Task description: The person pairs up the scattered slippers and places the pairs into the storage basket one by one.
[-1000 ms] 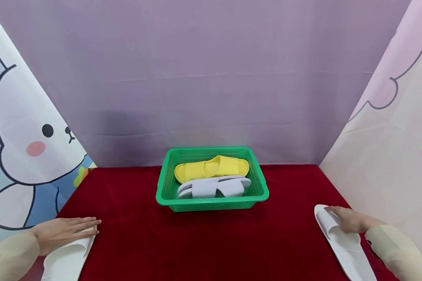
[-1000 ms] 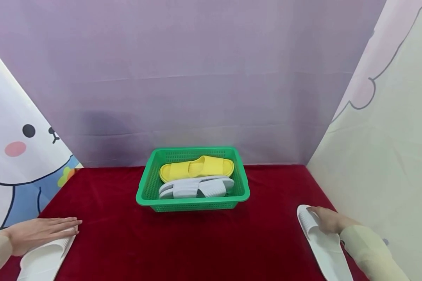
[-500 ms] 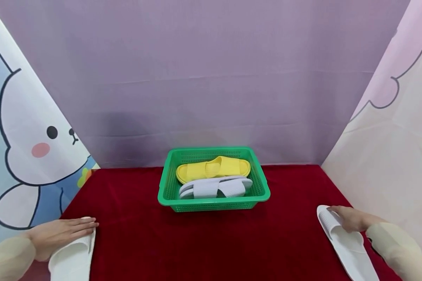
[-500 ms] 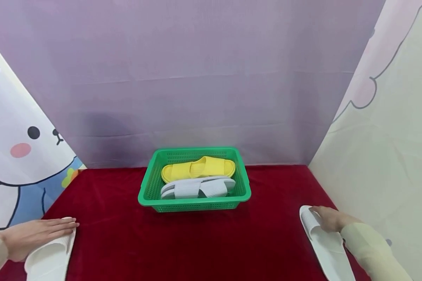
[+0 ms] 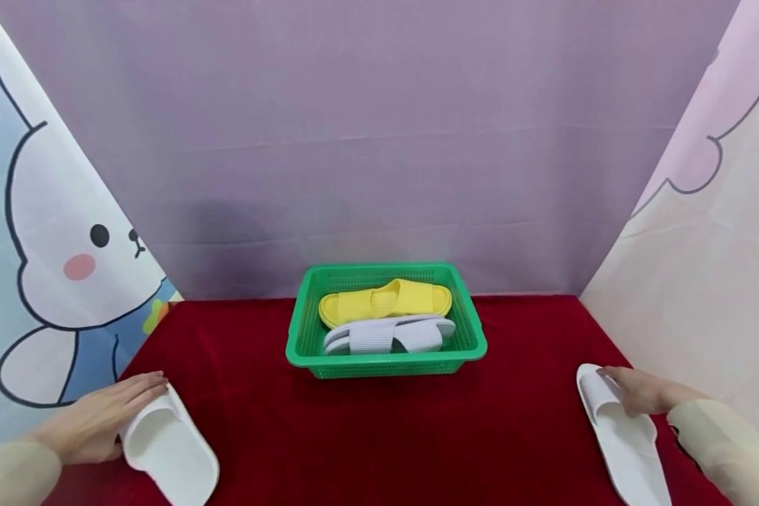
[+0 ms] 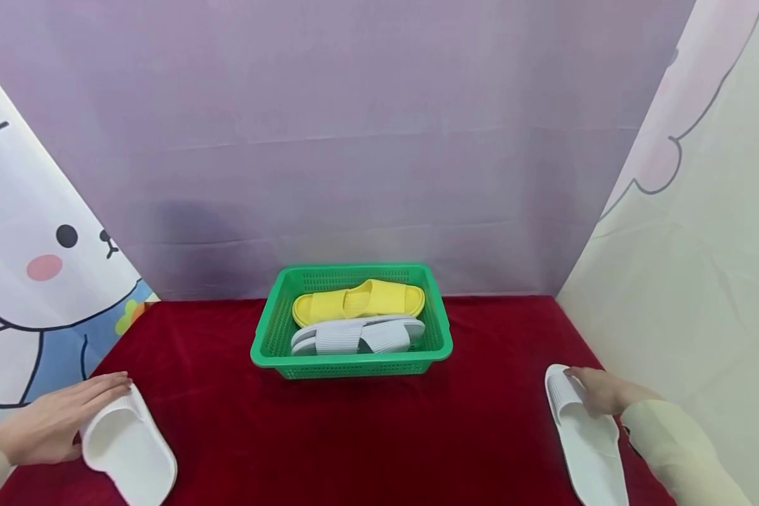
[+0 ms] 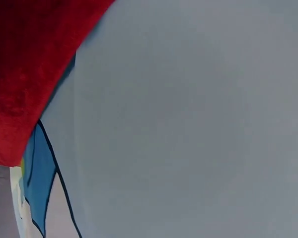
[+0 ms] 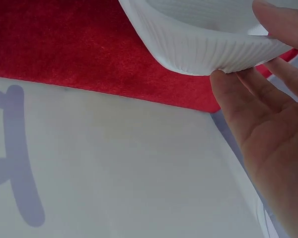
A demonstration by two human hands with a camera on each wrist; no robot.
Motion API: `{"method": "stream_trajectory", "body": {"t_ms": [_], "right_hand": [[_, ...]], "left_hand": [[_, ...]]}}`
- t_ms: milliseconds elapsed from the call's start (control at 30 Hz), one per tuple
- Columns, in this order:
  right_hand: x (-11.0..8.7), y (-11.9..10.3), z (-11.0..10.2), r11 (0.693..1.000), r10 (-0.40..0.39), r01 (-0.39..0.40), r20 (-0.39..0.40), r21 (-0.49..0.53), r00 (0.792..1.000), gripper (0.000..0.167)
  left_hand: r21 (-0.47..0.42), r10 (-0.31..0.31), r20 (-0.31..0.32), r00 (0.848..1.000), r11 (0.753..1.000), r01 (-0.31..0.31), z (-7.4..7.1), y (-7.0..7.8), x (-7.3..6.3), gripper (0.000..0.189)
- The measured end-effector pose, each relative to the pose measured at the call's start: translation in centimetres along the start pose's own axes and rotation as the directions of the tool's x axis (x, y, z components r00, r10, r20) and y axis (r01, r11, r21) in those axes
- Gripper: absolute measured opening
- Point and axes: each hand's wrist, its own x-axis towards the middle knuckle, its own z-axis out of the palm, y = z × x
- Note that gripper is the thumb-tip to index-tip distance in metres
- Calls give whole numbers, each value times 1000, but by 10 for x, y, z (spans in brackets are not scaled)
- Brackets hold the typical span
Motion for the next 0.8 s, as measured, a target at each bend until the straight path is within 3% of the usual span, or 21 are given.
{"method": "stream_trajectory", "body": {"t_ms": [167, 267, 367, 533, 700, 800], "right_hand": [[0, 0, -2, 1000, -12, 13, -8, 9, 1000, 61], [-1, -1, 0, 1000, -13, 13, -8, 10, 1000, 61], [-1, -2, 1, 1000, -5, 5, 3, 20, 1000, 61], [1, -2, 3, 1000, -5, 5, -4, 15, 1000, 62], [1, -2, 3, 1000, -1, 1, -8, 10, 1000, 62], [1, -1, 1, 1000, -10, 10, -20, 8, 1000, 63]], "left_hand": [[8, -87, 91, 992, 996, 86, -5, 7, 2, 102], [-37, -83, 100, 992, 996, 87, -2, 10, 2, 105], [-105, -61, 98, 993, 992, 71, 6, 12, 5, 107], [-138, -52, 95, 994, 988, 65, 14, 16, 8, 107], [-131, -57, 67, 996, 989, 65, 15, 16, 10, 106], [-80, -59, 44, 997, 995, 62, 15, 16, 11, 102]]}}
